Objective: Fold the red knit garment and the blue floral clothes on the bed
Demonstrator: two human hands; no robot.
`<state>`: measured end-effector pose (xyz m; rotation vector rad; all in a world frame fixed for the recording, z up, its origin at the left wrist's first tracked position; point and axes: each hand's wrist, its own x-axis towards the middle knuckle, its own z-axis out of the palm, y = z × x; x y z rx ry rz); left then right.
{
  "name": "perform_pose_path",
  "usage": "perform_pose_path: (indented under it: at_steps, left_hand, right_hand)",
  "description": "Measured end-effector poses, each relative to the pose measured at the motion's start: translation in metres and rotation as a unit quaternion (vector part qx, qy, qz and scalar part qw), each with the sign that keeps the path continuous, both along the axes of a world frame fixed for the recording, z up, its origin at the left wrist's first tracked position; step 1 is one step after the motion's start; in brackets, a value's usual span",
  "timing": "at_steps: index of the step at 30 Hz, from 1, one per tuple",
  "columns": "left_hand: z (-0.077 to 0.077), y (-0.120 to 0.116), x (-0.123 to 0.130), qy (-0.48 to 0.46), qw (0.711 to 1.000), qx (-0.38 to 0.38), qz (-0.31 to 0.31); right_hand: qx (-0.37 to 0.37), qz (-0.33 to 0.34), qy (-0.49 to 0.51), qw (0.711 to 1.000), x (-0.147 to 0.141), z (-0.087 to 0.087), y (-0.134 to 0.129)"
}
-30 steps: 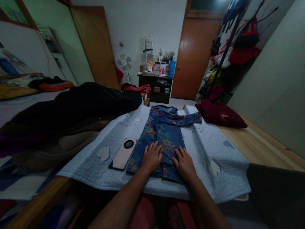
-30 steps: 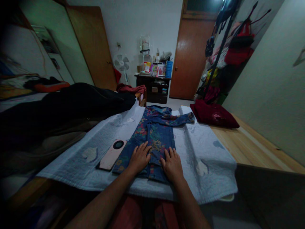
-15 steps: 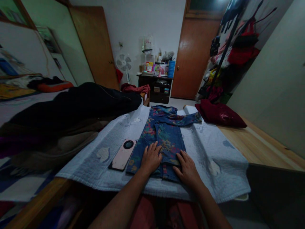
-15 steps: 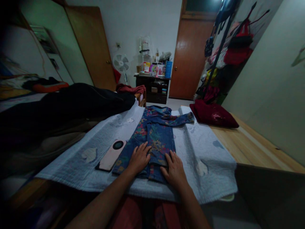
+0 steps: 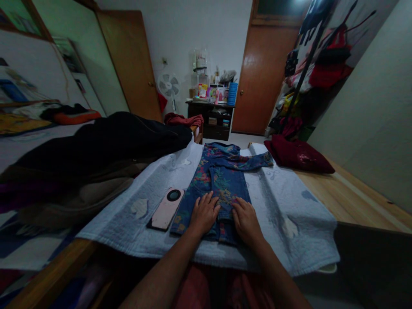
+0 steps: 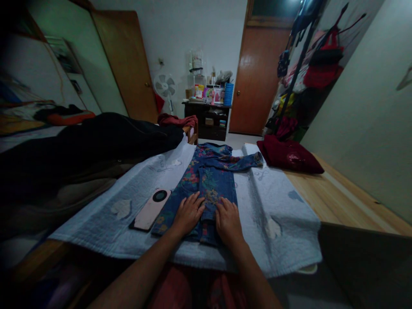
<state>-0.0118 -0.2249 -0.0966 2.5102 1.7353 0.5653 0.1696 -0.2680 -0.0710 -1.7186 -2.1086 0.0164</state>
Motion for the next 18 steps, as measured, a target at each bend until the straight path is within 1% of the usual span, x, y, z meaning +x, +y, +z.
perform_pose_path:
  at_steps: [3, 6, 13, 18]
  left_hand:
    - [0.000, 0.000, 0.000, 0.003, 1.000, -0.006, 0.000]
    - [0.001, 0.000, 0.000, 0.006, 1.000, -0.006, 0.001]
    - [0.000, -0.001, 0.001, 0.003, 1.000, 0.003, 0.003]
    - [0.000, 0.000, 0.001, 0.000, 1.000, 0.001, 0.003]
  right_hand:
    - [-0.009, -0.017, -0.008, 1.000, -0.017, -0.008, 0.003]
    - [-0.016, -0.025, -0.024, 0.999, -0.025, -0.014, -0.002]
    - [-0.025, -0.025, -0.060, 0.998, -0.029, -0.010, -0.012]
    - [-0.044, -0.027, -0.073, 0.996, -0.028, -0.016, -0.017]
